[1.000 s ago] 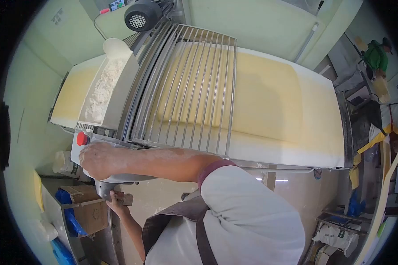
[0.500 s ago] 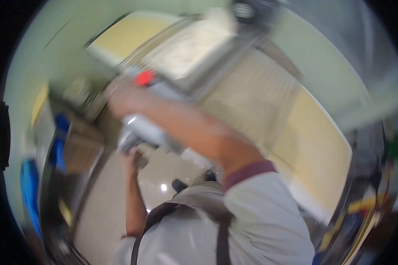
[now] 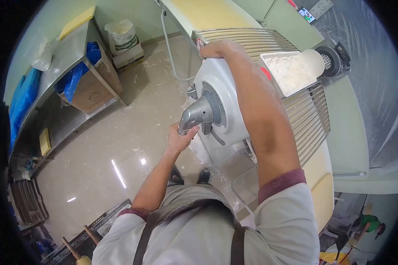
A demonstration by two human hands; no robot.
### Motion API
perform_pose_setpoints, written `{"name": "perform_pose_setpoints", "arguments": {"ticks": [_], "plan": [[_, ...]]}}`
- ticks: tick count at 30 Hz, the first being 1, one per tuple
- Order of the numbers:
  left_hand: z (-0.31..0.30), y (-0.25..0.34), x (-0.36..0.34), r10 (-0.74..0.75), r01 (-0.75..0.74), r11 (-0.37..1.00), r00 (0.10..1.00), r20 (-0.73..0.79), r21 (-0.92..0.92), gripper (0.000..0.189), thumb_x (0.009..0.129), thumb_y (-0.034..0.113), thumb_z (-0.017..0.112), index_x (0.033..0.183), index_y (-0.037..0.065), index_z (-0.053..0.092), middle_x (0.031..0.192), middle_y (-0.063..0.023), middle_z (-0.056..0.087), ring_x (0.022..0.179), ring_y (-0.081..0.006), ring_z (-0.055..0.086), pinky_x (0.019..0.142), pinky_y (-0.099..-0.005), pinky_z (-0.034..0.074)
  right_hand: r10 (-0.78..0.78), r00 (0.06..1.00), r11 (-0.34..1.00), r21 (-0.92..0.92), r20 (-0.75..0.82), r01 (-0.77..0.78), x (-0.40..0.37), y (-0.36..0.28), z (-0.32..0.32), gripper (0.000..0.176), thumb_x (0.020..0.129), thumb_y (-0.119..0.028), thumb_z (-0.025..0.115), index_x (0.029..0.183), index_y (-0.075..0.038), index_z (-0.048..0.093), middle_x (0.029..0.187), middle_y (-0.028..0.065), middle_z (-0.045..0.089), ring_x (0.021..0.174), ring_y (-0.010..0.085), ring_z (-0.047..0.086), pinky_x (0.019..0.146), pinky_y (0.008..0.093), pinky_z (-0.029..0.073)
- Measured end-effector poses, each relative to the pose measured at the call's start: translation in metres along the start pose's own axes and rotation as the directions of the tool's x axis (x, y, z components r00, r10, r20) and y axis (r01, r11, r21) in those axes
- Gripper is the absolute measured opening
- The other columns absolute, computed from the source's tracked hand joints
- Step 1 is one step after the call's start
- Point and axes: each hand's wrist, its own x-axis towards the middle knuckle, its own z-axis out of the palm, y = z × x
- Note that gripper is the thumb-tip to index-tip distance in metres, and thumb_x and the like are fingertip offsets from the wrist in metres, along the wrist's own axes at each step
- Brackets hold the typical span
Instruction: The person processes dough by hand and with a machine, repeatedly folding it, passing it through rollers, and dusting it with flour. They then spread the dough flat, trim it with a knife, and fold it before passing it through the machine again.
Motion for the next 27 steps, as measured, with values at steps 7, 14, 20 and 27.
{"name": "perform_pose_setpoints", "arguments": {"ticks": [7,14,20,27], "plan": [[-0.019,-0.022,0.031,0.321,-0.336,0.924,0.941,0.105,0.185,0.022,0.075,0.02,0.074,0.084,0.001,0.066,0.067,-0.0062,0.065,0.059,-0.0122,0.059,0.056,-0.0293,0.047,0.013,1.0,1.0,0.016,-0.011,-0.012,-0.013,-0.007,-0.005,0.056,0.083,-0.046,0.049,0.118,-0.005,0.062,0.126,0.0162,0.058,0.112,0.0305,0.057,0.094,0.0437,0.041],[-0.023,-0.019,0.031,0.35,-0.365,0.911,0.931,0.108,0.191,0.023,0.074,0.02,0.075,0.086,0.002,0.066,0.072,-0.0116,0.066,0.063,-0.0196,0.064,0.06,-0.0319,0.049,-0.021,0.99,0.999,-0.038,-0.141,0.015,0.004,-0.003,0.002,0.058,0.085,-0.051,0.05,0.121,-0.007,0.061,0.129,0.0162,0.055,0.12,0.0315,0.053,0.099,0.0438,0.04],[-0.023,-0.048,0.036,0.228,-0.24,0.956,0.97,0.087,0.17,0.024,0.077,0.017,0.072,0.093,0.001,0.066,0.077,-0.0089,0.067,0.068,-0.0153,0.061,0.064,-0.0313,0.049,-0.348,0.857,0.935,-0.209,-0.381,0.286,-0.089,0.001,0.035,0.036,0.082,-0.028,0.057,0.103,0.001,0.063,0.107,0.0199,0.065,0.11,0.0309,0.058,0.089,0.0438,0.046],[-0.006,-0.002,0.023,0.278,-0.277,0.96,0.96,-0.034,0.031,0.037,0.082,0.02,0.065,0.107,-0.004,0.053,0.077,-0.01,0.06,0.066,-0.0173,0.058,0.063,-0.031,0.049,-0.101,0.52,0.821,0.225,-0.848,0.526,-0.24,0.127,0.187,0.059,0.085,-0.029,0.06,0.134,-0.001,0.042,0.145,0.0183,0.036,0.137,0.0331,0.029,0.112,0.0488,0.023]]}}
